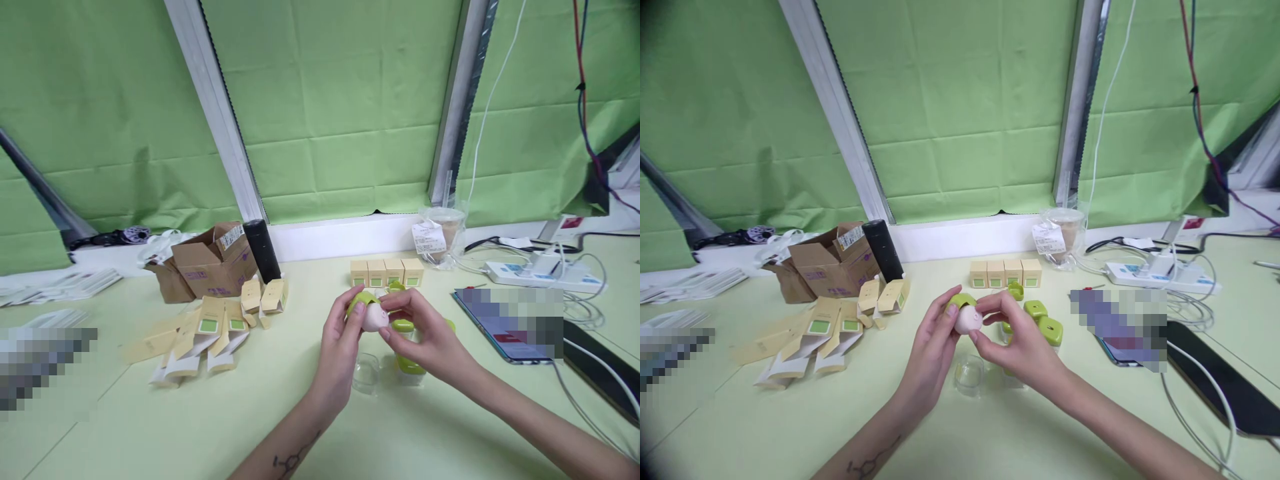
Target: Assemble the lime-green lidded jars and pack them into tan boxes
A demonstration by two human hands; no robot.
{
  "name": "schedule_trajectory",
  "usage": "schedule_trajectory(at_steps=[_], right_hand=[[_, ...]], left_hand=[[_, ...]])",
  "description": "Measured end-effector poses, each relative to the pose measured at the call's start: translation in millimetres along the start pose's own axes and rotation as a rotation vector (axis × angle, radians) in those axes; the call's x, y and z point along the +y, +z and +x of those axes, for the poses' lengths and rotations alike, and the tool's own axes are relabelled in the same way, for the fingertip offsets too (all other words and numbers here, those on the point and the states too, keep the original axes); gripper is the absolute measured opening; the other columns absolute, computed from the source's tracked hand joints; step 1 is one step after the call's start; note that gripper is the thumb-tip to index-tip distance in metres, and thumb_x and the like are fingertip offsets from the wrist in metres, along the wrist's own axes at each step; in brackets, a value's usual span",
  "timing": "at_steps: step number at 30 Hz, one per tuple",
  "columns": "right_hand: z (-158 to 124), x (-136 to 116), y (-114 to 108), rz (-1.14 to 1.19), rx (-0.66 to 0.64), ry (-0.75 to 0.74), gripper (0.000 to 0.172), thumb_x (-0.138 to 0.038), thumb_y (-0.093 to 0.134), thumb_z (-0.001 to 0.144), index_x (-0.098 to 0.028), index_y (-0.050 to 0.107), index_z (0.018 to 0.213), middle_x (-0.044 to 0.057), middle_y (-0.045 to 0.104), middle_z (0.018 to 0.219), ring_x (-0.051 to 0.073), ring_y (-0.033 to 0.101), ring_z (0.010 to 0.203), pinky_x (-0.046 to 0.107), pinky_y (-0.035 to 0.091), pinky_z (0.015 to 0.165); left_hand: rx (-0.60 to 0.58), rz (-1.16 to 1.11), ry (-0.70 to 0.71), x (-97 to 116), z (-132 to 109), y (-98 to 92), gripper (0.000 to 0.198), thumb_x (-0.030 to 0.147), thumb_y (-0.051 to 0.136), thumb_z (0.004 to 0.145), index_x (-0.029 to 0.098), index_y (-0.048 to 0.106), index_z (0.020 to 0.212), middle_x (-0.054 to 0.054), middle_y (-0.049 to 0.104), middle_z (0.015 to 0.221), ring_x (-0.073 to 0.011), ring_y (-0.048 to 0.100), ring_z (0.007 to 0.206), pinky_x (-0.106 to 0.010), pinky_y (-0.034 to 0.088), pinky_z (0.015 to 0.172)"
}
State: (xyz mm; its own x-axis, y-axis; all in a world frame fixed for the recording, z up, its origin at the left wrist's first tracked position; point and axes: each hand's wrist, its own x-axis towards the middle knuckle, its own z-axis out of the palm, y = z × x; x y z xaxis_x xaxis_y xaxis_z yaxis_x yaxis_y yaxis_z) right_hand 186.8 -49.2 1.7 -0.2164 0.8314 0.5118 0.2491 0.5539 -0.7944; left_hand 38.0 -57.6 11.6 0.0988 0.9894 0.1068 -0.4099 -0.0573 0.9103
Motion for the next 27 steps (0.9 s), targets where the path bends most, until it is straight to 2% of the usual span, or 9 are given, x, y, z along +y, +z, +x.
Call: schedule_trajectory(at_steps=[3, 7, 14, 20, 24, 27], right_hand=[[-1.4, -5.0, 1.5, 0.049, 0.04, 0.014, 0.028, -0.034, 0.068, 0.076, -0.025, 0.053, 0.098, 0.004, 0.059, 0.098, 0.02, 0.06, 0.091, 0.036, 0.053, 0.08], [-0.9, -7.4, 1.2, 0.218, 0.123, 0.122, 0.023, -0.037, 0.064, 0.079, -0.025, 0.059, 0.098, 0.004, 0.062, 0.1, 0.018, 0.062, 0.087, 0.031, 0.054, 0.073], [1.6, -5.0, 1.4, 0.216, 0.08, 0.195, 0.028, -0.04, 0.068, 0.075, -0.023, 0.063, 0.097, 0.005, 0.066, 0.098, 0.019, 0.062, 0.085, 0.032, 0.054, 0.073], [-2.0, -10.7, 1.5, 0.282, 0.153, 0.169, 0.027, -0.037, 0.074, 0.069, -0.021, 0.059, 0.084, 0.003, 0.066, 0.081, 0.017, 0.064, 0.074, 0.028, 0.056, 0.064], [-1.7, -15.3, 1.6, 0.25, 0.225, 0.087, 0.024, -0.035, 0.075, 0.069, -0.021, 0.061, 0.083, 0.004, 0.067, 0.081, 0.017, 0.065, 0.074, 0.028, 0.058, 0.065], [-1.2, -14.8, 2.1, 0.225, 0.233, 0.047, 0.021, -0.035, 0.075, 0.068, -0.021, 0.062, 0.078, 0.004, 0.067, 0.078, 0.018, 0.066, 0.071, 0.029, 0.059, 0.065]], left_hand=[[-0.011, -0.045, 0.015, -0.8, -0.5, 0.6, 0.03, 0.036, 0.062, 0.08, 0.025, 0.056, 0.108, -0.003, 0.059, 0.112, -0.0188, 0.057, 0.102, -0.03, 0.046, 0.088], [-0.045, -0.17, 0.01, -2.2, -0.1, 1.0, 0.027, 0.034, 0.058, 0.084, 0.024, 0.053, 0.108, -0.004, 0.06, 0.109, -0.0185, 0.057, 0.104, -0.034, 0.044, 0.092], [-0.017, -0.124, -0.003, -3.3, -0.9, -0.3, 0.027, 0.035, 0.059, 0.083, 0.024, 0.053, 0.107, -0.003, 0.059, 0.109, -0.0183, 0.056, 0.105, -0.033, 0.045, 0.091], [-0.062, 0.013, 0.039, -2.1, -1.4, -2.1, 0.031, 0.032, 0.06, 0.082, 0.023, 0.057, 0.112, -0.004, 0.06, 0.108, -0.0181, 0.057, 0.099, -0.032, 0.047, 0.088], [-0.094, 0.038, 0.051, 3.8, -0.5, -4.3, 0.035, 0.032, 0.062, 0.081, 0.022, 0.06, 0.114, -0.004, 0.063, 0.105, -0.0176, 0.059, 0.097, -0.03, 0.047, 0.087], [-0.106, 0.024, 0.023, 5.2, -0.6, -3.9, 0.039, 0.033, 0.064, 0.08, 0.021, 0.059, 0.117, -0.003, 0.067, 0.101, -0.0169, 0.06, 0.094, -0.03, 0.046, 0.088]])
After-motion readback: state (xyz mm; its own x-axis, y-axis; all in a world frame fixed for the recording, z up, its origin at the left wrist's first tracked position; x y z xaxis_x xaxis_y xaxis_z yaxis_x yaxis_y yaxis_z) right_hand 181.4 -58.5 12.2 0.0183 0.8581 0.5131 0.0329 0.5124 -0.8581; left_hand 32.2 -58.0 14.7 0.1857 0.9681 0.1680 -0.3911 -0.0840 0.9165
